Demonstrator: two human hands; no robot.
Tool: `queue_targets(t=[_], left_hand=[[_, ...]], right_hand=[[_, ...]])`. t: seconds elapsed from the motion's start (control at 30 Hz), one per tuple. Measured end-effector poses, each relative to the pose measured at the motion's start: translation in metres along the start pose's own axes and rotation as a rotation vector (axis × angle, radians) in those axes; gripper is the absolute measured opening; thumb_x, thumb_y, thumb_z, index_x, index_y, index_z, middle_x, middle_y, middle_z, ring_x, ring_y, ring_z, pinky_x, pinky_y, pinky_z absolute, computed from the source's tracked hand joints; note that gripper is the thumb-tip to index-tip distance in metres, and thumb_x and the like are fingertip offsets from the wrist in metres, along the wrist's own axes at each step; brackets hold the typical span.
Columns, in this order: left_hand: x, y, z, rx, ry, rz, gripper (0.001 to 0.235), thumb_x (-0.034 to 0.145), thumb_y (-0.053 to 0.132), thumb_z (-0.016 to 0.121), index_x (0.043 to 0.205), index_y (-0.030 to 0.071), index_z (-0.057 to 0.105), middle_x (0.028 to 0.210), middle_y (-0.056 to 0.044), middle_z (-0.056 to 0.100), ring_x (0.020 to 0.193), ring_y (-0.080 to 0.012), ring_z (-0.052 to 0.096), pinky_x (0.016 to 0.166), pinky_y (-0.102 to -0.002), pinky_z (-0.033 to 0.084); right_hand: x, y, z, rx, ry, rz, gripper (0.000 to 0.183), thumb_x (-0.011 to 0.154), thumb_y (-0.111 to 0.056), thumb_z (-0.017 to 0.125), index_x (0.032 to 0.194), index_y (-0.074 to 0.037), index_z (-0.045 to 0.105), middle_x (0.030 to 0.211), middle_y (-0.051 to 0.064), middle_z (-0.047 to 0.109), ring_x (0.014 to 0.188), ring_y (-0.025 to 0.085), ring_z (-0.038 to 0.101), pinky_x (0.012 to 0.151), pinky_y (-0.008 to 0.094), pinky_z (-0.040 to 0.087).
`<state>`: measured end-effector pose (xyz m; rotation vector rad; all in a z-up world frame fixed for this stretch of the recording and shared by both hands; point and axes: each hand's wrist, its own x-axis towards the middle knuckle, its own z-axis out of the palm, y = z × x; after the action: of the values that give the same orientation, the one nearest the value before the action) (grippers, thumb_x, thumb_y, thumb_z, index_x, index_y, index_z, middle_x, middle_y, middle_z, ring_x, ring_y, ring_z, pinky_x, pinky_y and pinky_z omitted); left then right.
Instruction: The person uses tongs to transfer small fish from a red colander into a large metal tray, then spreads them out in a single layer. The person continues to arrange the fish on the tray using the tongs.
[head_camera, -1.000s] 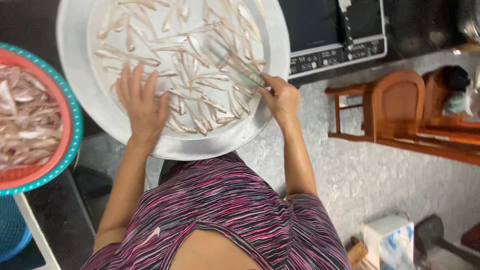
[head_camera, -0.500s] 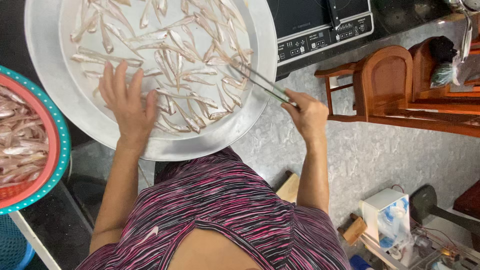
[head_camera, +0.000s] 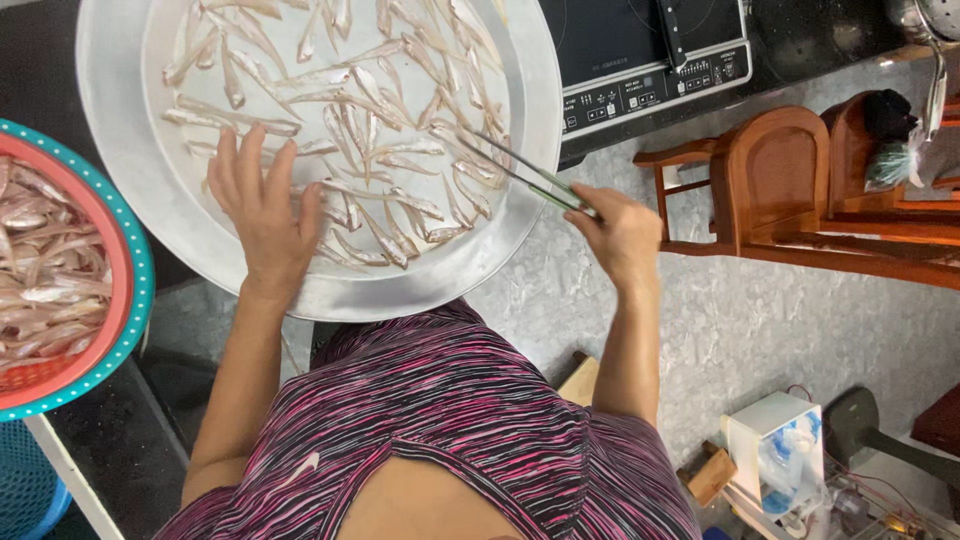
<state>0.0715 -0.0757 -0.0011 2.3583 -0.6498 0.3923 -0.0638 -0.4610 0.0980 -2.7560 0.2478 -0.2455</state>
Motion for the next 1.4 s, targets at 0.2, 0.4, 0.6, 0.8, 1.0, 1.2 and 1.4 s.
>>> queue_targets(t=[0.2,0.4,0.6,0.8,1.0,1.2,1.4], left_hand=[[-0.007,0.000,-0.008,0.019,0.004,-0.013,0.051,0.105,0.016,0.074,0.150,0.004,0.054,0.164,-0.020,0.037,0.156,-0.0484,0.026,0.124,-0.067,0.020],[-0.012,-0.003,-0.011,0.018,-0.006,-0.041,0.052,0.104,0.014,0.076,0.150,0.005,0.053,0.166,-0.020,0.035,0.157,-0.0481,0.024,0.126,-0.066,0.018],[-0.011,0.002,-0.008,0.003,-0.024,-0.034,0.051,0.105,0.014,0.075,0.150,0.004,0.054,0.166,-0.020,0.035,0.158,-0.0475,0.023,0.125,-0.067,0.017],[-0.012,0.002,-0.007,-0.004,-0.030,-0.022,0.049,0.106,0.016,0.076,0.149,0.004,0.056,0.165,-0.020,0.036,0.157,-0.0480,0.025,0.125,-0.068,0.018],[-0.014,-0.001,-0.005,0.012,-0.028,-0.021,0.051,0.105,0.016,0.076,0.150,0.005,0.056,0.166,-0.020,0.036,0.157,-0.0486,0.024,0.124,-0.068,0.018],[-0.014,-0.001,-0.007,-0.005,-0.032,-0.005,0.051,0.106,0.016,0.076,0.151,0.004,0.055,0.166,-0.020,0.036,0.158,-0.0481,0.024,0.125,-0.068,0.018],[-0.014,0.001,-0.014,0.005,-0.039,-0.001,0.050,0.106,0.016,0.076,0.149,0.004,0.056,0.166,-0.020,0.035,0.157,-0.0484,0.024,0.125,-0.068,0.018]], right_hand=[[-0.002,0.004,0.002,0.047,-0.011,0.103,0.036,0.079,-0.019,0.086,0.113,-0.012,0.078,0.096,0.006,0.076,0.072,0.023,0.071,0.064,0.034,0.054],[-0.009,0.021,0.000,-0.030,0.041,0.134,0.031,0.082,-0.019,0.086,0.112,-0.012,0.079,0.095,0.007,0.077,0.077,0.025,0.072,0.066,0.037,0.053],[0.001,0.027,0.005,-0.090,0.073,0.134,0.032,0.083,-0.022,0.086,0.113,-0.013,0.079,0.095,0.008,0.077,0.077,0.027,0.071,0.066,0.038,0.052],[0.003,0.025,0.002,-0.125,0.097,0.091,0.032,0.084,-0.022,0.087,0.114,-0.013,0.080,0.096,0.010,0.077,0.078,0.029,0.071,0.067,0.039,0.052],[-0.015,0.018,-0.002,-0.106,0.072,0.045,0.033,0.081,-0.021,0.087,0.112,-0.013,0.079,0.097,0.008,0.077,0.081,0.026,0.072,0.067,0.037,0.053],[-0.026,0.011,-0.014,-0.036,0.012,0.126,0.032,0.082,-0.021,0.087,0.113,-0.015,0.079,0.099,0.005,0.078,0.077,0.022,0.072,0.066,0.034,0.052],[-0.033,0.001,-0.022,-0.093,-0.003,0.101,0.034,0.080,-0.020,0.087,0.113,-0.015,0.079,0.099,0.005,0.077,0.079,0.024,0.071,0.066,0.035,0.052]])
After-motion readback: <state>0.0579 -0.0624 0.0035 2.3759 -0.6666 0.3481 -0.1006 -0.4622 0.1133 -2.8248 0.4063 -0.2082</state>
